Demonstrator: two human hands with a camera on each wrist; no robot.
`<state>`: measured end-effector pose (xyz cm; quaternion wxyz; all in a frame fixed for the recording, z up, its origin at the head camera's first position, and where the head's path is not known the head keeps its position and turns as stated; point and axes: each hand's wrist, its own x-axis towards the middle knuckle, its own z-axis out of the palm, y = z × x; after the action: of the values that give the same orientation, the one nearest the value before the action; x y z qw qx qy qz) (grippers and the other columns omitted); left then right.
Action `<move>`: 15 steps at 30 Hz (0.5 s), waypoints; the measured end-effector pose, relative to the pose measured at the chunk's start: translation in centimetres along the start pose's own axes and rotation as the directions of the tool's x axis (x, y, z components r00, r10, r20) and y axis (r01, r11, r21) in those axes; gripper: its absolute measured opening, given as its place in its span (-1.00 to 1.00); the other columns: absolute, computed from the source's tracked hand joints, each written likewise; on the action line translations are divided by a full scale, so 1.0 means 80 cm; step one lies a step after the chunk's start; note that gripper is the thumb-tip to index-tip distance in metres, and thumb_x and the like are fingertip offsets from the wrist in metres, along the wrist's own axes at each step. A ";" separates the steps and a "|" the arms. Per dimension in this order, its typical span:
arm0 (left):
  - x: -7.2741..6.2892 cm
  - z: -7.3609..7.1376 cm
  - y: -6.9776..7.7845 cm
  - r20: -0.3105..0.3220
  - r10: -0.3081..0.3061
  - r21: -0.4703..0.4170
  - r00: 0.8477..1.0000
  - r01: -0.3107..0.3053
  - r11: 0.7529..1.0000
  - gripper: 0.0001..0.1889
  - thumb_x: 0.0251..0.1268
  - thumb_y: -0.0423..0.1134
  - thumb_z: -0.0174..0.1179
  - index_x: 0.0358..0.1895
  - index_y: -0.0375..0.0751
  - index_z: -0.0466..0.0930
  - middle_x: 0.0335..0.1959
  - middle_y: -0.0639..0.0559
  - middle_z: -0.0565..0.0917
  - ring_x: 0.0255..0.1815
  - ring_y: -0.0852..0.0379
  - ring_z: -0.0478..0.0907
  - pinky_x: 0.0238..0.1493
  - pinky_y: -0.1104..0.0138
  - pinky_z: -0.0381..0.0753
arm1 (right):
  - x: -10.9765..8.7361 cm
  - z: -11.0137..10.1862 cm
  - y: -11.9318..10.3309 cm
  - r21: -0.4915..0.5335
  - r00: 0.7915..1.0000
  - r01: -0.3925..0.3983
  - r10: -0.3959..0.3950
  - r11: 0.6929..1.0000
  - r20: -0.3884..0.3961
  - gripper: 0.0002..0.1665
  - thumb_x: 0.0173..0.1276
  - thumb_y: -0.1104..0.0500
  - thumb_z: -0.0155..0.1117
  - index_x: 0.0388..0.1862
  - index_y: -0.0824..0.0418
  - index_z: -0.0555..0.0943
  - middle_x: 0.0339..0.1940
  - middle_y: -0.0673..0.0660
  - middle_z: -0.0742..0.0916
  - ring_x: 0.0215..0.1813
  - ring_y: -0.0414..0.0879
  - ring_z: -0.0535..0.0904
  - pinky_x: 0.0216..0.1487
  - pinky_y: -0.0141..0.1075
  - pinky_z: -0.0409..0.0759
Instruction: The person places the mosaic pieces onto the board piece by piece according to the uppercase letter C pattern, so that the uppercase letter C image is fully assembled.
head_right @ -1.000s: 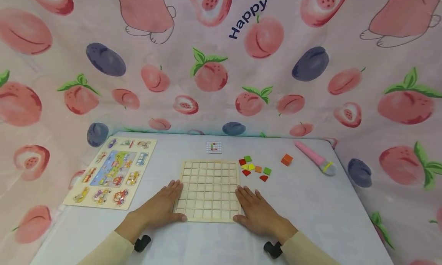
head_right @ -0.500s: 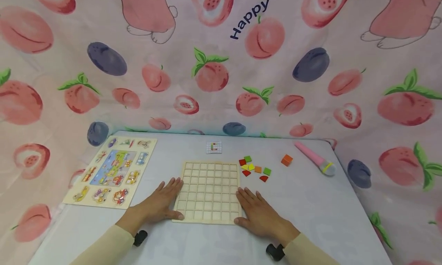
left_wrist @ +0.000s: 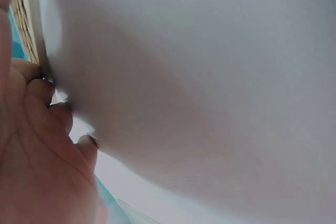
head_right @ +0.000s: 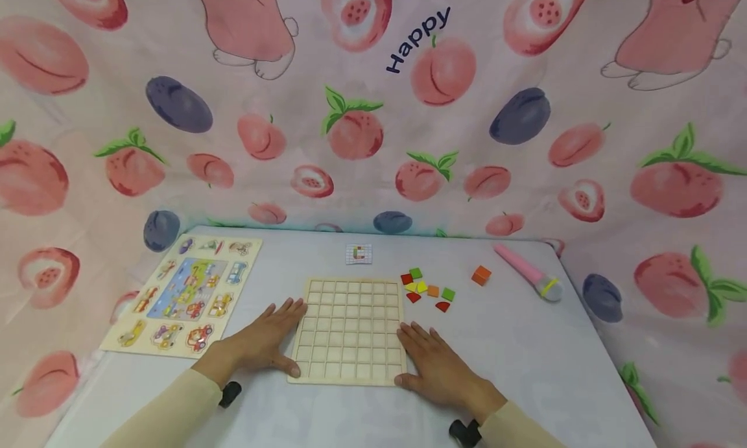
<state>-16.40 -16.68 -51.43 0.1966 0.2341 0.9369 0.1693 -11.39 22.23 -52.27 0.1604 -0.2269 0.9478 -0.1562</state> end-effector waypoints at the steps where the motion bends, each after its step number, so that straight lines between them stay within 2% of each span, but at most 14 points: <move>1: 0.001 0.001 0.000 0.007 0.003 0.004 1.000 -0.003 1.000 0.44 -0.17 0.43 0.53 0.73 -0.21 -0.04 0.78 -0.10 -0.05 0.80 -0.12 -0.20 0.78 -0.09 -0.23 | -0.001 0.001 0.001 0.003 1.000 0.003 -0.003 1.000 -0.001 0.10 0.45 -0.37 0.28 0.72 0.19 0.19 0.74 0.10 0.28 0.77 0.10 0.07 0.75 0.19 0.04; 9: 0.000 0.002 0.005 0.013 0.000 -0.032 1.000 0.001 0.999 0.46 -0.22 0.38 0.58 0.73 -0.23 -0.03 0.77 -0.11 -0.05 0.80 -0.11 -0.21 0.78 -0.10 -0.29 | -0.006 0.001 0.004 -0.002 1.000 0.001 -0.001 1.000 0.016 0.13 0.41 -0.42 0.29 0.72 0.16 0.20 0.75 0.09 0.28 0.77 0.12 0.06 0.74 0.21 0.04; 15: -0.002 0.003 0.004 0.005 -0.002 -0.054 1.000 0.002 0.999 0.45 -0.19 0.36 0.58 0.73 -0.21 -0.06 0.78 -0.11 -0.07 0.80 -0.12 -0.24 0.77 -0.11 -0.33 | -0.002 -0.001 0.004 0.010 1.000 -0.021 0.021 1.000 0.007 0.14 0.34 -0.42 0.37 0.71 0.10 0.25 0.73 0.04 0.32 0.76 0.09 0.10 0.74 0.19 0.07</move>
<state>-16.02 -16.46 -51.45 0.2053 0.2281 0.9318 0.1938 -11.44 22.60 -52.30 0.1666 -0.2165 0.9488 -0.1586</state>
